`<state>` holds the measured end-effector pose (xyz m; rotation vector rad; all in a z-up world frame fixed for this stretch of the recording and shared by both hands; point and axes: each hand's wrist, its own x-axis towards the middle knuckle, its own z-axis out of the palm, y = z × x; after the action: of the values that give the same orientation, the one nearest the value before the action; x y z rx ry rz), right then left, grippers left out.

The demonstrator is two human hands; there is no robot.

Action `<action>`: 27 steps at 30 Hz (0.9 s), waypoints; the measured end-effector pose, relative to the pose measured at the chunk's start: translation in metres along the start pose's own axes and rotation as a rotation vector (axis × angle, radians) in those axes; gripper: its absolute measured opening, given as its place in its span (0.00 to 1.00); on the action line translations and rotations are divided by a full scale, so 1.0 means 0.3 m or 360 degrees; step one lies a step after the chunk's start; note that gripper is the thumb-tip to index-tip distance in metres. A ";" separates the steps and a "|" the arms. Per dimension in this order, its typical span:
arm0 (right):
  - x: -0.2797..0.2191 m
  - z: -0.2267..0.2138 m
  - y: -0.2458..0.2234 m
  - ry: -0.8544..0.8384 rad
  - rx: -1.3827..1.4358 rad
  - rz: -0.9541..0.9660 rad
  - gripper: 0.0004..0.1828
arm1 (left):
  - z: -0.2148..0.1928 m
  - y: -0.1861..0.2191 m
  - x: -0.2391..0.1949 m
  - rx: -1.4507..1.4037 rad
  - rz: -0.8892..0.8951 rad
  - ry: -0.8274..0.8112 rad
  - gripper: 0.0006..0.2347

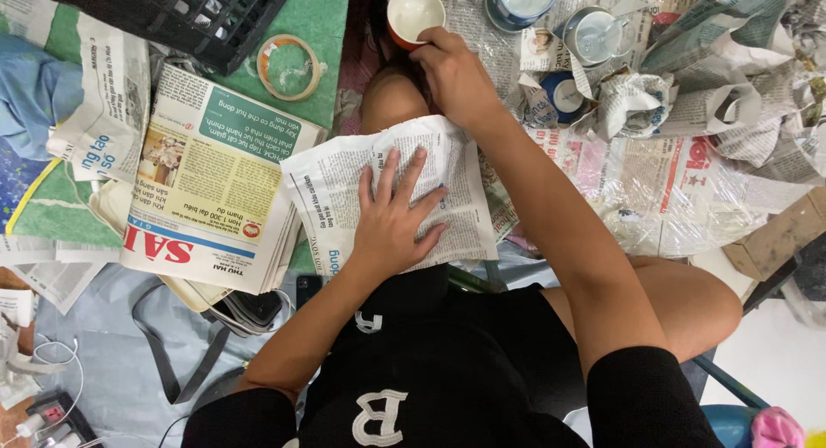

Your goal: The person sits cross-legged and wraps individual ceramic cups with newspaper sheets. They fold the paper around each cup, tuck the edges, and place the wrapped items into a black plastic crate. The process is repeated for multiple cups.

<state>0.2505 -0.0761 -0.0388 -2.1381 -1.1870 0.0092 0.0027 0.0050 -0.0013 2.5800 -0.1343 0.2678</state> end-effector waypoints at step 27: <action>-0.562 -0.193 -0.451 0.0285 0.0190 -0.0168 0.12 | 0.009 0.098 -0.219 0.0036 0.0372 0.0077 0.17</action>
<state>0.0695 -0.1877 0.0303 -1.9276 -1.1625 -0.1519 -0.0653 -0.0187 -0.0031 2.5778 -0.4186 0.4193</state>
